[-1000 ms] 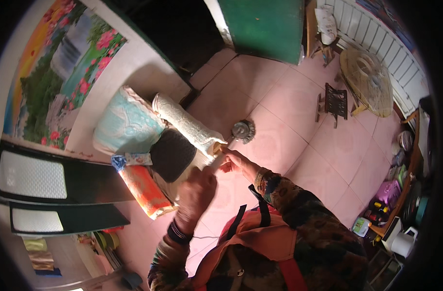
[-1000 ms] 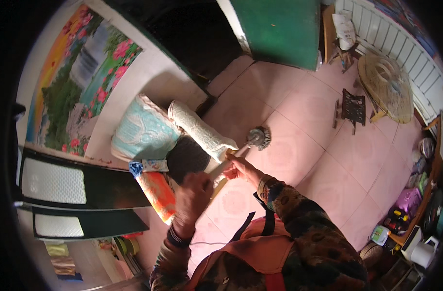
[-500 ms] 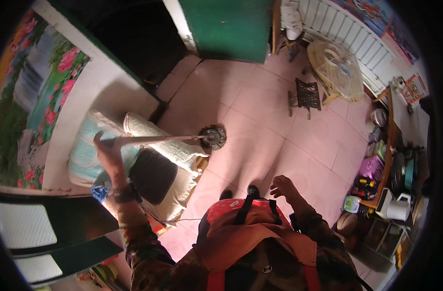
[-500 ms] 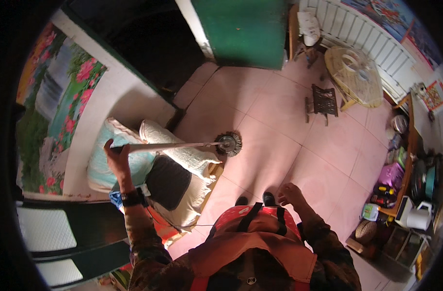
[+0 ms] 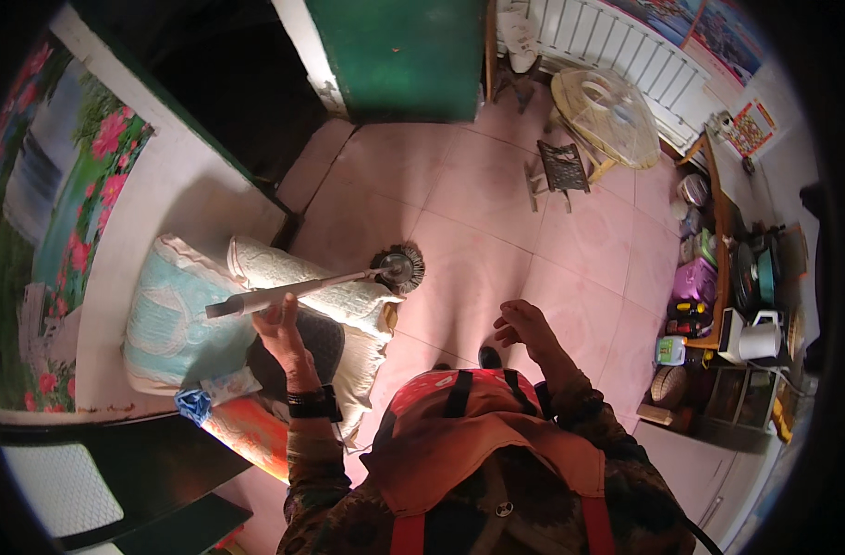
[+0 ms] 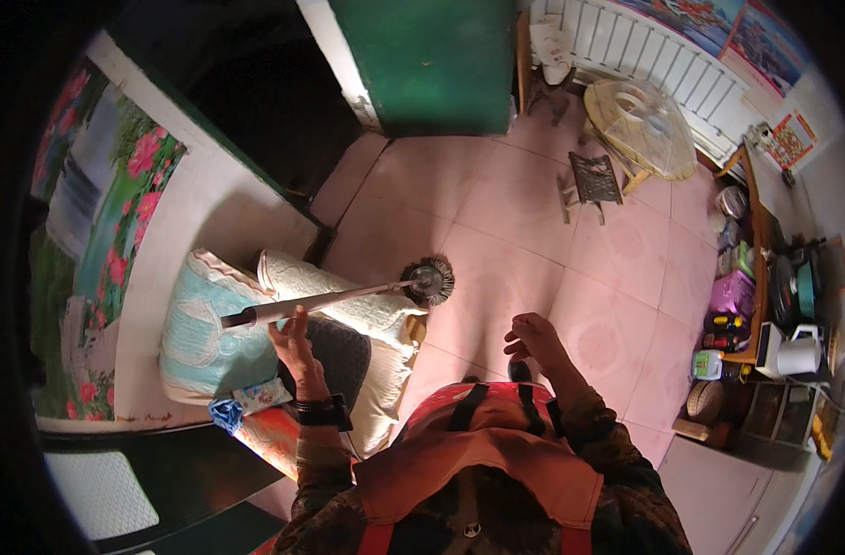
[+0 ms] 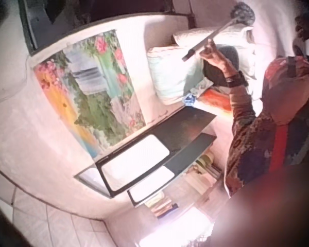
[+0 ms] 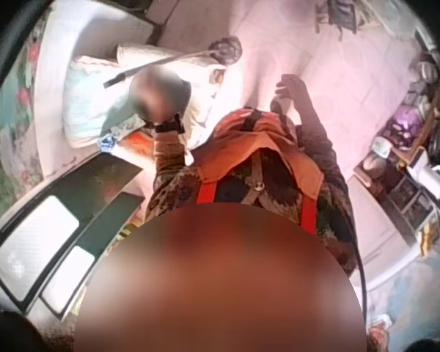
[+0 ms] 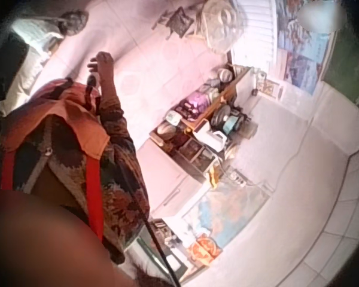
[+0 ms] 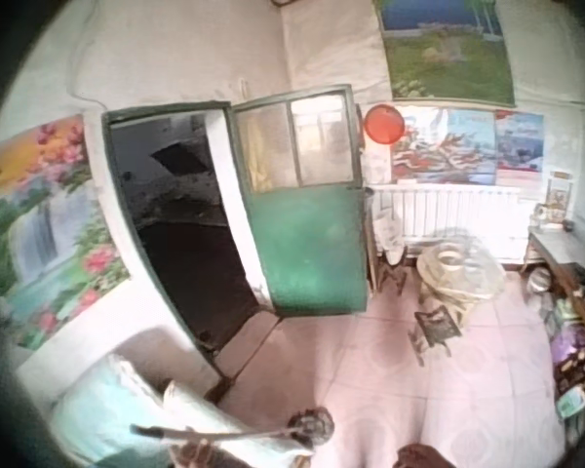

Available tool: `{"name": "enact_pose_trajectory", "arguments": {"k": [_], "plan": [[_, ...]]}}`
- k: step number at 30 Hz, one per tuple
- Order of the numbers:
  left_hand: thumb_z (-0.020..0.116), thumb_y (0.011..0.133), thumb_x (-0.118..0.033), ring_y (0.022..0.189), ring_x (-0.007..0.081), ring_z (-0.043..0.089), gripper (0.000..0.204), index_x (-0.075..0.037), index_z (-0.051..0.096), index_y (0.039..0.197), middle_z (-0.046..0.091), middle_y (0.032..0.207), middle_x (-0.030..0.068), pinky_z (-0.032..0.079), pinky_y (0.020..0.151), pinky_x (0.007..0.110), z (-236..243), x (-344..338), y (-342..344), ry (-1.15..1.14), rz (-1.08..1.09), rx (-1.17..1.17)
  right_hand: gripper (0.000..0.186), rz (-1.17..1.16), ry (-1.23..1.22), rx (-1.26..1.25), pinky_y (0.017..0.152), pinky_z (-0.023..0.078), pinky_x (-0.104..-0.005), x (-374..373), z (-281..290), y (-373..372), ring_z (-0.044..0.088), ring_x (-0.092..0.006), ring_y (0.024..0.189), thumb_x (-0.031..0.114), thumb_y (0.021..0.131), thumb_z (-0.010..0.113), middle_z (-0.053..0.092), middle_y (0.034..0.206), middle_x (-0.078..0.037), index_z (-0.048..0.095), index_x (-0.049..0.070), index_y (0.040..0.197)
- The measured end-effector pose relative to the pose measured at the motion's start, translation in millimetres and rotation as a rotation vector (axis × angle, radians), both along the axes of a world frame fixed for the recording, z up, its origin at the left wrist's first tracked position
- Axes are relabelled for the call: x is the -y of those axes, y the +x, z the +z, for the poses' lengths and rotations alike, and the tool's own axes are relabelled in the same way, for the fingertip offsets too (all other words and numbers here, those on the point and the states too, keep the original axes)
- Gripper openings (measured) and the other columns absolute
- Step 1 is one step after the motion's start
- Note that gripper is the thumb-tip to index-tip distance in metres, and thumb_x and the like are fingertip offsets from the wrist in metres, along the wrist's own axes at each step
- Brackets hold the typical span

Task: The person mops the tiled floor with a spin mop. They briefly stop to pick up a white electric kettle, pour water into a red thermos, and return the kettle before resuming mopping.

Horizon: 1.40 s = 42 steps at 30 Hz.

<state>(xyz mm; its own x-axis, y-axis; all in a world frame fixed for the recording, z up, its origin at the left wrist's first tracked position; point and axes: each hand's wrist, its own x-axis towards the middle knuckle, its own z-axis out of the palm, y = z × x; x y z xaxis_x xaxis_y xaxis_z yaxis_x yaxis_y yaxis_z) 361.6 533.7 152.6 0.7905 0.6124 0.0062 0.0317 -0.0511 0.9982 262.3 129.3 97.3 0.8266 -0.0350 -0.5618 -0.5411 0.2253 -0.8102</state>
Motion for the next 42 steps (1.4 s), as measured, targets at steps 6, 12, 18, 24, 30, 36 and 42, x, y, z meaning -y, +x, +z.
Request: {"name": "enact_pose_trajectory", "arguments": {"k": [6, 12, 18, 24, 30, 36, 42], "plan": [[0.065, 0.086, -0.04, 0.071, 0.0059, 0.042, 0.024, -0.018, 0.056, 0.082, 0.05, 0.078, -0.0049, 0.031, 0.061, 0.025, -36.4, 24.0, -21.6, -0.135, -0.139, -0.323, 0.023, -0.158, -0.001, -0.069, 0.05, 0.054, -0.0321, 1.5, -8.9, -37.6, 0.069, -0.0233, 0.068, 0.022, 0.094, 0.053, 0.064, 0.088, -0.013, 0.051, 0.004, 0.108], [0.061, 0.085, -0.013, 0.062, 0.0055, 0.045, 0.02, -0.004, 0.061, 0.103, 0.052, 0.076, -0.004, 0.032, 0.052, 0.021, -60.1, 103.8, -7.6, -0.1, -0.712, -0.57, 0.025, -0.242, -0.17, -0.068, 0.049, 0.054, -0.0303, 2.7, 3.8, -86.3, 0.068, -0.0188, 0.064, 0.023, 0.094, 0.052, 0.065, 0.083, -0.01, 0.052, 0.0, 0.105], [0.062, 0.087, -0.005, 0.076, 0.006, 0.051, 0.036, 0.005, 0.053, 0.12, 0.058, 0.087, -0.0008, 0.043, 0.07, 0.02, -51.2, 217.4, -16.1, 0.007, -1.202, -0.398, 0.026, -0.349, -0.245, -0.143, 0.05, 0.055, -0.0302, 29.8, 17.3, -143.9, 0.068, -0.0184, 0.063, 0.02, 0.092, 0.05, 0.066, 0.083, -0.011, 0.051, -0.001, 0.107], [0.063, 0.087, -0.007, 0.072, 0.0078, 0.05, 0.034, 0.004, 0.056, 0.118, 0.056, 0.079, -0.0008, 0.043, 0.068, 0.021, -24.8, 358.8, -63.7, 0.239, -1.561, -0.27, 0.03, -0.613, -0.239, -0.098, 0.05, 0.055, -0.0312, 101.2, 2.4, -220.2, 0.069, -0.0193, 0.064, 0.022, 0.092, 0.051, 0.066, 0.082, -0.012, 0.05, -0.001, 0.112], [0.067, 0.086, -0.011, 0.075, 0.0071, 0.054, 0.037, 0.001, 0.057, 0.12, 0.062, 0.086, -0.0003, 0.046, 0.067, 0.02, -4.3, 535.8, -154.8, 0.441, -1.885, -0.113, 0.029, -0.891, -0.178, -0.024, 0.052, 0.055, -0.0309, 221.9, 4.0, -312.3, 0.069, -0.02, 0.067, 0.02, 0.092, 0.052, 0.066, 0.083, -0.012, 0.052, -0.002, 0.111], [0.072, 0.081, -0.012, 0.082, 0.0165, 0.064, 0.044, 0.0, 0.058, 0.121, 0.065, 0.099, 0.0113, 0.053, 0.072, 0.029, 23.8, 695.6, -262.1, 0.592, -2.169, 0.07, 0.032, -1.072, -0.264, -0.023, 0.054, 0.056, -0.0302, 325.4, 24.1, -416.1, 0.069, -0.0193, 0.069, 0.017, 0.092, 0.051, 0.067, 0.087, -0.012, 0.05, -0.005, 0.116], [0.073, 0.08, -0.013, 0.085, 0.0151, 0.063, 0.046, 0.0, 0.057, 0.122, 0.065, 0.1, 0.0091, 0.053, 0.074, 0.028, 29.4, 787.4, -290.9, 0.702, -2.247, 0.177, 0.032, -1.244, -0.248, -0.011, 0.051, 0.054, -0.0288, 401.1, 37.5, -469.2, 0.069, -0.0188, 0.067, 0.017, 0.092, 0.052, 0.066, 0.085, -0.012, 0.05, -0.005, 0.116]]}}
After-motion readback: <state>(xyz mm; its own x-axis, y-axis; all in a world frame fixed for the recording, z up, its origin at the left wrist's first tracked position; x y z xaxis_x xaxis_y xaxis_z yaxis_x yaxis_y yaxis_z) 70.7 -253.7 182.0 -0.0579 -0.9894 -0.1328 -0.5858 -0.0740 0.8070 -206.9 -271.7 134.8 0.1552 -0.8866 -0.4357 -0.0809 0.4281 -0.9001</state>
